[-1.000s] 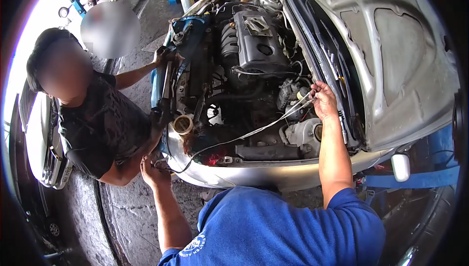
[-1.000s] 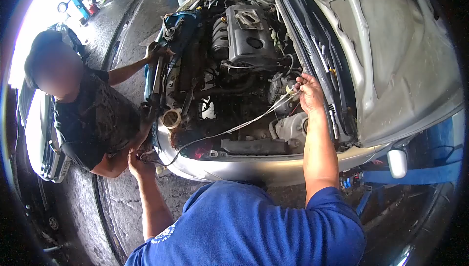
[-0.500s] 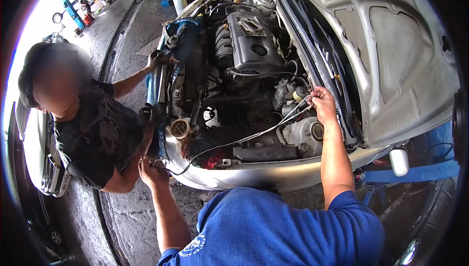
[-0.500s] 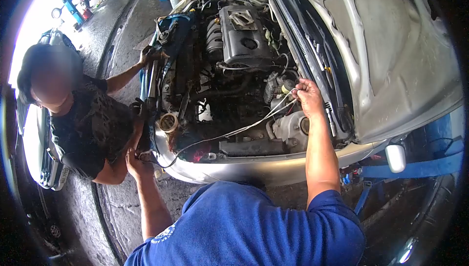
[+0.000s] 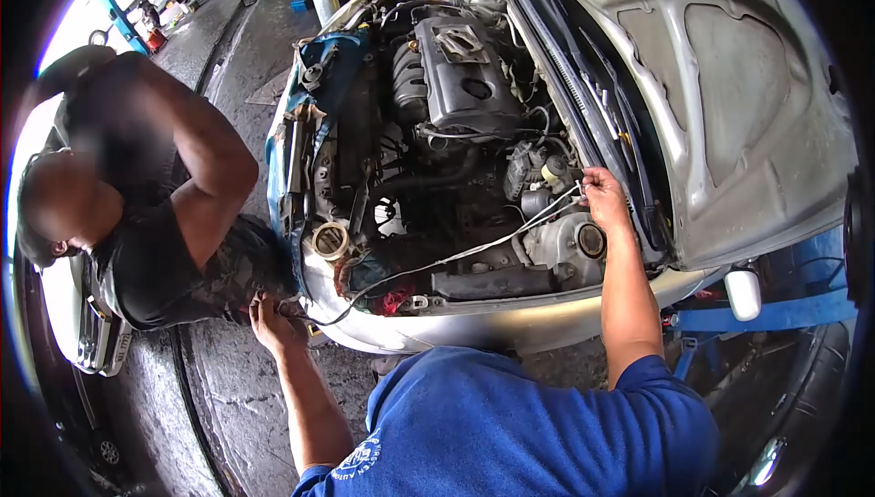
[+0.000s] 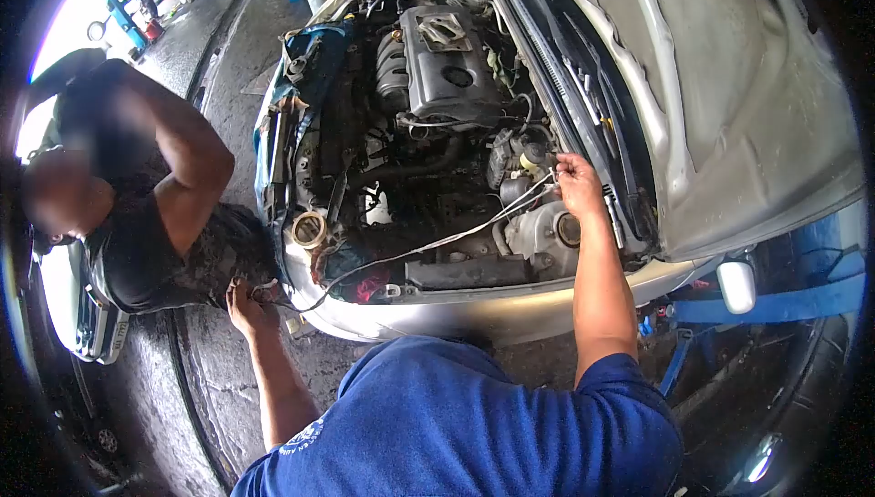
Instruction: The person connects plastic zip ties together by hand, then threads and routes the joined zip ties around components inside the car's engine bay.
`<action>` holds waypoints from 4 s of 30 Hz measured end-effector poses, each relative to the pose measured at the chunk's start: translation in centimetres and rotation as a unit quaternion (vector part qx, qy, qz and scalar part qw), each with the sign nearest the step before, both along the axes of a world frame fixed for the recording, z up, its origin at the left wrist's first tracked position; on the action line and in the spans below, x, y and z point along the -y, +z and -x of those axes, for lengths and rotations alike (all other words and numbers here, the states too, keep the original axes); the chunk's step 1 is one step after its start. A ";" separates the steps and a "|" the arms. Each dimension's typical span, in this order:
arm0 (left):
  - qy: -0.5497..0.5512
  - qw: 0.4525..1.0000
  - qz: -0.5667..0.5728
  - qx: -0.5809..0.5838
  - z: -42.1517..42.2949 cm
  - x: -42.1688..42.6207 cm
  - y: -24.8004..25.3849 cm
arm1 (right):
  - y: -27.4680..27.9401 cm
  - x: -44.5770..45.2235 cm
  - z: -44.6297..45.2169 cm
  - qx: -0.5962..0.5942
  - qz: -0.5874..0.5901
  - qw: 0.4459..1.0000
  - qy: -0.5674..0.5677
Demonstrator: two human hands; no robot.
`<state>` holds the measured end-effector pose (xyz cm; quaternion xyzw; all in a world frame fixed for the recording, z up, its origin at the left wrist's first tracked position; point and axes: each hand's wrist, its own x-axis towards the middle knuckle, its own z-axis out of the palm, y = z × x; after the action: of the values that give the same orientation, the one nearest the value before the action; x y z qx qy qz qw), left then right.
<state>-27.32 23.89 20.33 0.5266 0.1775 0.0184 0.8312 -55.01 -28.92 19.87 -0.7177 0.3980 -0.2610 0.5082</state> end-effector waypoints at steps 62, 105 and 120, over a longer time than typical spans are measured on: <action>-0.419 0.727 -0.481 0.253 1.8 14.8 -9.4 | -7.2 0.4 6.6 -0.287 0.283 0.914 0.034; -0.494 0.414 -0.725 0.240 0.0 17.3 -16.6 | -10.6 1.4 6.1 -0.260 0.217 0.938 0.077; -0.507 0.398 -0.722 0.250 -0.3 20.1 -15.4 | -10.5 1.3 5.7 -0.286 0.213 0.930 0.087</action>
<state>-27.03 3.74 4.95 0.8954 -0.4176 -0.1545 0.0047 -60.71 -30.18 9.37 -0.8852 0.3973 -0.0781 0.2290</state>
